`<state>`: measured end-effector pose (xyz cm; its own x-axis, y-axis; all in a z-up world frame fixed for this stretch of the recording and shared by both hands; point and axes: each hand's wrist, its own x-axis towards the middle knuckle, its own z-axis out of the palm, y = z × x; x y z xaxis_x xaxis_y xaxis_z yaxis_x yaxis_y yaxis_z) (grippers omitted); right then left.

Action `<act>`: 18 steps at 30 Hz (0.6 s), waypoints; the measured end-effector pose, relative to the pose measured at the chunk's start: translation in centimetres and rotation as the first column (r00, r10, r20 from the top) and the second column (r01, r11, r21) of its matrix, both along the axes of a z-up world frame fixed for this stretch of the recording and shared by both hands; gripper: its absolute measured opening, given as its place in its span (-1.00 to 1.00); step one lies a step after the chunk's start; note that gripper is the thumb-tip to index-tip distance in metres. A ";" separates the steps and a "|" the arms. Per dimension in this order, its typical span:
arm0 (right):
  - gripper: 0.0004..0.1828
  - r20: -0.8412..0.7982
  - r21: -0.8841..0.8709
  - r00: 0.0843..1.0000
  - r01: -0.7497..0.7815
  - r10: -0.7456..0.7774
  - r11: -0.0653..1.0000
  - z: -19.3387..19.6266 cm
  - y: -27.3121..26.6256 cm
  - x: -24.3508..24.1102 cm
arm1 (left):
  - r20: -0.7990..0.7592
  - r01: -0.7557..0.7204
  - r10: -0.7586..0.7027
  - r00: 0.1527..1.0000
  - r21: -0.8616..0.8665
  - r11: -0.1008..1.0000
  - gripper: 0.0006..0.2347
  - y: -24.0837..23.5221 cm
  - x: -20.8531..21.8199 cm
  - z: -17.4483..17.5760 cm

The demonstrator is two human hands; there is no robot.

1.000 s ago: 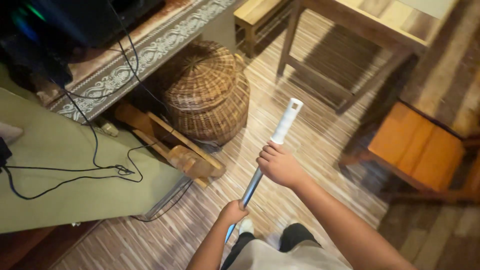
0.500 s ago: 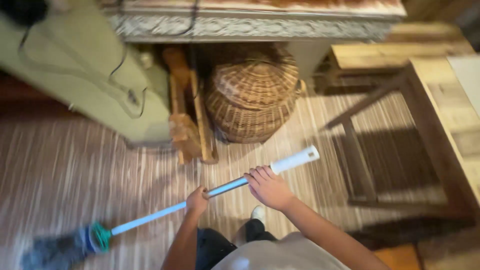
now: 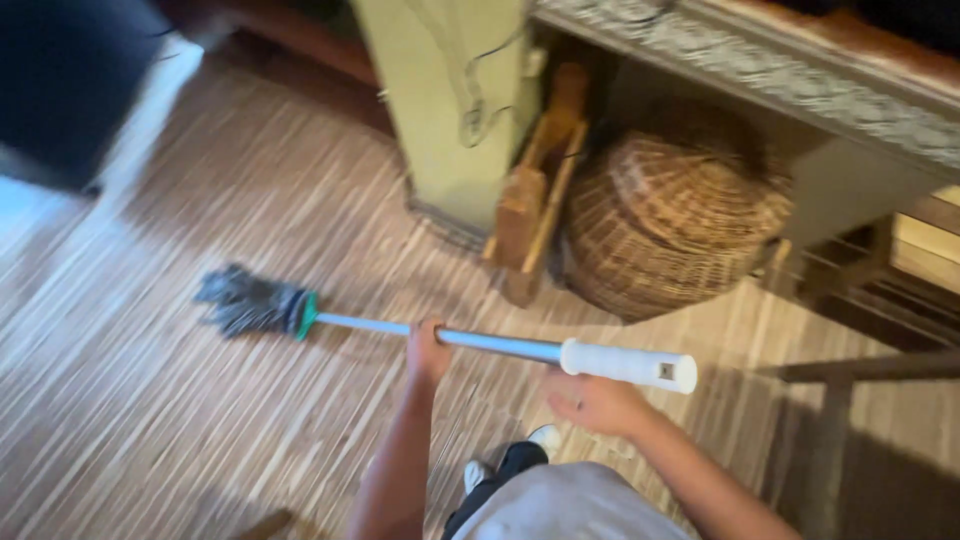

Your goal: Mopping the wooden-style tiled floor in a restaurant area.

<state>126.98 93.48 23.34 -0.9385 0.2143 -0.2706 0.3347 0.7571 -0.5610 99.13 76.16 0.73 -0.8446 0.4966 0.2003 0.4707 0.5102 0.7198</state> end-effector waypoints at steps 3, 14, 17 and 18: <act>-0.13 -0.575 -0.256 0.816 -0.110 -0.060 0.960 7.9 -2.0 -2.8 | -0.017 -0.070 0.075 0.997 0.186 0.980 -0.87 -4.5 -0.1 5.5; -0.79 -0.764 -0.240 0.309 -0.951 0.566 0.194 22.5 -14.7 -7.2 | -0.037 -0.202 0.220 0.975 0.277 0.940 -0.90 -17.8 2.7 11.6; -0.85 -0.671 -0.391 0.264 -0.920 0.693 -0.028 21.3 -15.6 -7.7 | -0.095 -0.131 0.145 0.985 0.133 0.982 -0.90 -18.7 5.2 11.3; -0.78 -0.632 -0.376 0.124 -0.912 0.765 -0.162 21.3 -15.2 -7.8 | 0.014 -0.122 0.122 0.992 0.039 0.992 -0.91 -18.4 5.8 10.9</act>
